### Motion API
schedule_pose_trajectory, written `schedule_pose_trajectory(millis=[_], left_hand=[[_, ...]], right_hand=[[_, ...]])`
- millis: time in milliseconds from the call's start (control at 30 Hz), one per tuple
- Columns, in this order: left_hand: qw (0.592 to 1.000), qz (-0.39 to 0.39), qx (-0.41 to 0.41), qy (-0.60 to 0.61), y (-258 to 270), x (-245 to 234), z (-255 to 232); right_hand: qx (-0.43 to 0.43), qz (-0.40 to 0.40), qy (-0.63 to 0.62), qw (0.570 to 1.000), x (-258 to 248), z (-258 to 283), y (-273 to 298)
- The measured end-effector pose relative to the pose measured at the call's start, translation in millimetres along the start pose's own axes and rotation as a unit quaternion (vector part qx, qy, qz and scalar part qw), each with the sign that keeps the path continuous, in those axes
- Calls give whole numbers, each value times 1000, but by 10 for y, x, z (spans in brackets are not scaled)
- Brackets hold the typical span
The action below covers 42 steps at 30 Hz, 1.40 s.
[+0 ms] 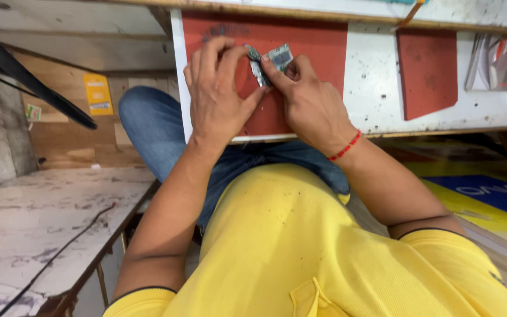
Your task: The person uses a hot air gun to heat a small circuit board placed on a red mat. They repeatedly direct the hot air at specific components while holding the board steady with their other hand.
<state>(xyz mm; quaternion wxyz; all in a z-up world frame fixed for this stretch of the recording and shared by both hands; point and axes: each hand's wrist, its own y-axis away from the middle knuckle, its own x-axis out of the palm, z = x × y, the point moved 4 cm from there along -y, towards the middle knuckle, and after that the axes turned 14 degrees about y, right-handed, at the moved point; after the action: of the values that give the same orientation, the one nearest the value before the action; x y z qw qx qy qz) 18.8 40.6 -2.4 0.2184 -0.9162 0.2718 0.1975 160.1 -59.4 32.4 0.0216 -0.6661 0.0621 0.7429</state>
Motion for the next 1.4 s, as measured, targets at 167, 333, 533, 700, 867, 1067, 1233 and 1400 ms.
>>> schedule_pose_trajectory(millis=[167, 333, 533, 700, 867, 1067, 1233, 1400], left_hand=[[1000, 0, 9, 0, -43, 11, 34], [999, 23, 32, -15, 22, -17, 11], [995, 22, 68, -65, 34, -3, -23], [997, 26, 50, -50, -16, -1, -44], [999, 26, 17, -36, -57, -35, -33], [999, 24, 25, -37, -18, -26, -28], [999, 27, 31, -33, -57, -17, -76], [998, 23, 35, -41, -12, -28, -53]], right_hand=[[3, 22, -14, 1000, -45, -77, 177], [-10, -9, -33, 999, 176, -146, 86], [27, -60, -42, 997, 33, -311, 105], [34, -31, -45, 998, -20, -199, 82], [-30, -13, -66, 997, 26, -219, 53], [0, -6, -55, 998, 84, -241, 179], [59, -32, -44, 997, -38, -238, 89], [22, -16, -71, 997, 4, -205, 141]])
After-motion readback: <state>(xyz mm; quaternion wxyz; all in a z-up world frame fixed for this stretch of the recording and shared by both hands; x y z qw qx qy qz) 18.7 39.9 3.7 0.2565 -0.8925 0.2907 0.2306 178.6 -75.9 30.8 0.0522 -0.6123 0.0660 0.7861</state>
